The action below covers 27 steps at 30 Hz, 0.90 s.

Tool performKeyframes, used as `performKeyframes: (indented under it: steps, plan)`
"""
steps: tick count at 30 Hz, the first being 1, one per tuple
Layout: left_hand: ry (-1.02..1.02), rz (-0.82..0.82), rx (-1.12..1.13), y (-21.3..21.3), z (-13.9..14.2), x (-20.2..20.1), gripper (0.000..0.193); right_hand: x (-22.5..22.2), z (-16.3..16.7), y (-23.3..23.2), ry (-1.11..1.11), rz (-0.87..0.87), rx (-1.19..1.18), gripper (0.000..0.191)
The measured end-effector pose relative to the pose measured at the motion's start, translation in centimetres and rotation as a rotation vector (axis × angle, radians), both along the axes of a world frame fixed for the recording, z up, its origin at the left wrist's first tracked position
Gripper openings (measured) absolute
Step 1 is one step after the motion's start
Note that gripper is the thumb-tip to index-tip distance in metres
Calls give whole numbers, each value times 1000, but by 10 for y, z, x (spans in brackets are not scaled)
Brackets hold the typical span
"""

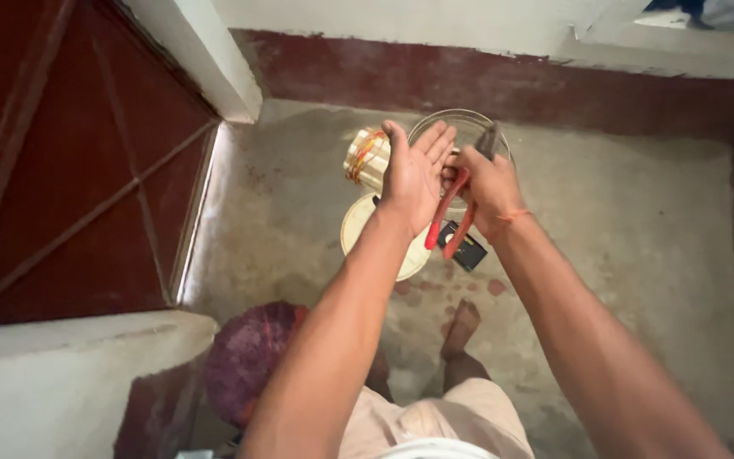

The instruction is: The person services a pedestal fan whose head has been removed and laid on the floor. They use pliers and a screwdriver to loosen and work on the fan motor housing, holding the motor steady with one hand while turning the tools with the other.

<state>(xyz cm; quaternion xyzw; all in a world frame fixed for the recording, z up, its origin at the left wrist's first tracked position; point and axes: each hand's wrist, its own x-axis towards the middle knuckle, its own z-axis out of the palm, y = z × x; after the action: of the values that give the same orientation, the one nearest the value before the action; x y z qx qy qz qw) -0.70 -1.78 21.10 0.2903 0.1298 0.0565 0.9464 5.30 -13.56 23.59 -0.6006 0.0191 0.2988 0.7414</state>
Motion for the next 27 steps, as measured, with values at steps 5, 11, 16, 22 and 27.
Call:
performKeyframes:
  steps: [5,11,16,22,27]
  plan:
    - [118,-30,74,0,-20,-6,86,-14,-14,-3,243,0,352,7]
    - [175,-261,774,-16,-14,-15,72,-26,-27,-6,337,-17,453,15]
    - [274,-462,1245,-9,16,-34,108,-30,-41,-9,333,45,519,17]
    - [384,-630,1460,1,41,-46,106,-43,-43,-11,483,-14,512,16]
    - [354,-536,1254,14,23,-72,97,-49,-30,-7,593,-45,452,39]
